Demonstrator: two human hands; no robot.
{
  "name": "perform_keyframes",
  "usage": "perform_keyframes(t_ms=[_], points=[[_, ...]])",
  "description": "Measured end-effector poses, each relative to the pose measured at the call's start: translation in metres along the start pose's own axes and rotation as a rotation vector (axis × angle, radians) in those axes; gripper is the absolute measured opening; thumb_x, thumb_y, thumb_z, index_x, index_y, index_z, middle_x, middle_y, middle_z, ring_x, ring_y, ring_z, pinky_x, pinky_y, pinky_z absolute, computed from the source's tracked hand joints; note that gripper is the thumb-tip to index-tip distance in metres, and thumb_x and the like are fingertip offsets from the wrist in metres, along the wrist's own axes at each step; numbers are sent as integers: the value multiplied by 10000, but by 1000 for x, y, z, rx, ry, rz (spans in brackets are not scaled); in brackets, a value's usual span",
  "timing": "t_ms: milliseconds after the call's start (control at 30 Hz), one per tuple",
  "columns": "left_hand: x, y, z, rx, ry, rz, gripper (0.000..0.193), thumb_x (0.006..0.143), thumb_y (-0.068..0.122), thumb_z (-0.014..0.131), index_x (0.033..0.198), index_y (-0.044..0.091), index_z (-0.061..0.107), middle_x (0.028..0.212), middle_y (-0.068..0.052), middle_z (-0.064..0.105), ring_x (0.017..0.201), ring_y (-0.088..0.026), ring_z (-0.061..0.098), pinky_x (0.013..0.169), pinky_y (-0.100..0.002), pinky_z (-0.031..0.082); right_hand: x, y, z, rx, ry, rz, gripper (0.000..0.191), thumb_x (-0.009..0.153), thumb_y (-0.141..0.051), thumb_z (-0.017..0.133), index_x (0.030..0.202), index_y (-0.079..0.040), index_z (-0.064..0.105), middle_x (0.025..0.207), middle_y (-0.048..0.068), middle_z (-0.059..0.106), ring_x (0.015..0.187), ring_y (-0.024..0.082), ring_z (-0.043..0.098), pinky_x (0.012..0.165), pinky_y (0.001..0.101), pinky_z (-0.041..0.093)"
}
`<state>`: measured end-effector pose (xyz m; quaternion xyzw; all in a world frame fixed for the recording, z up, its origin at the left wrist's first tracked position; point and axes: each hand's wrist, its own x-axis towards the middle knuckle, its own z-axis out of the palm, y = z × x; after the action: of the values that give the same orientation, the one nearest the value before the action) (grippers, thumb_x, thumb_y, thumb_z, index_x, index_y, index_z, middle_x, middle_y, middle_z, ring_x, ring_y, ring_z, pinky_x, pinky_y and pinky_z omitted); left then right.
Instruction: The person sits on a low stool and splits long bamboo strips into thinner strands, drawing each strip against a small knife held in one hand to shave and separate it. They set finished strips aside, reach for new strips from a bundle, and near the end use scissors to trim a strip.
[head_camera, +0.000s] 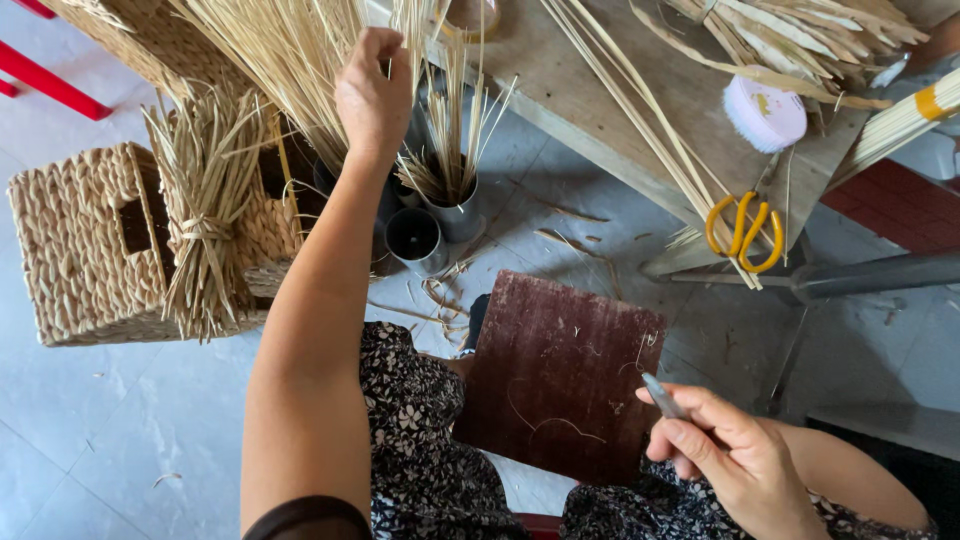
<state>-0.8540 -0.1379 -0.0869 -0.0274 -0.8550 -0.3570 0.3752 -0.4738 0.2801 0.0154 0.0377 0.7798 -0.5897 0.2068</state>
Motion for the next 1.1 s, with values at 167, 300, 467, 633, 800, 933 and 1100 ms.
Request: perform_keyframes(t_ms=[167,300,467,633,800,933,1100], points=[[-3,19,5,8,-12,104,237,869,10,586,1100,30,639,1032,-127,747,854,-257,764,711,-369,600,6,-3,2,-36,4,33,392,926,-97,626,1308,-42,687,733,53,748,577,72,596,534,215,530],[-3,13,18,-29,-40,-36,111,1044,159,648,1073,53,666,1006,-103,764,726,-243,765,691,-363,594,10,-3,3,-29,-11,13,388,930,-89,625,1309,-35,685,746,52,746,588,68,592,547,208,525],[-6,0,25,-39,-3,-32,114,1075,193,703,1142,118,756,983,-99,783,812,-262,781,763,-333,604,10,1,2,3,-20,-13,382,933,-73,632,1307,-20,689,762,51,737,598,64,584,553,201,516],[-13,39,5,-193,41,2,417,1029,95,725,1380,11,516,1161,-202,604,867,-280,709,746,-380,575,5,1,-8,76,12,-9,356,952,-53,611,1297,4,682,790,58,725,617,66,586,572,196,511],[-27,107,-6,-184,21,311,484,1045,55,680,1453,48,420,1355,-243,434,1032,-317,662,785,-394,590,-2,0,-16,173,58,-77,352,974,-54,597,1308,29,667,817,71,728,635,74,592,581,203,521],[-56,148,36,-50,-240,482,205,1007,69,716,1170,116,601,1139,-144,603,999,-366,641,817,-460,565,-5,-2,-20,188,-4,-54,344,982,-73,580,1301,15,671,826,66,747,643,74,611,588,197,522],[-140,201,115,-203,-712,630,204,938,162,671,1137,119,656,939,-115,685,817,-312,700,651,-432,566,-12,-3,-34,166,0,-87,303,1002,-86,596,1277,-12,698,793,42,721,641,61,594,592,196,524]])
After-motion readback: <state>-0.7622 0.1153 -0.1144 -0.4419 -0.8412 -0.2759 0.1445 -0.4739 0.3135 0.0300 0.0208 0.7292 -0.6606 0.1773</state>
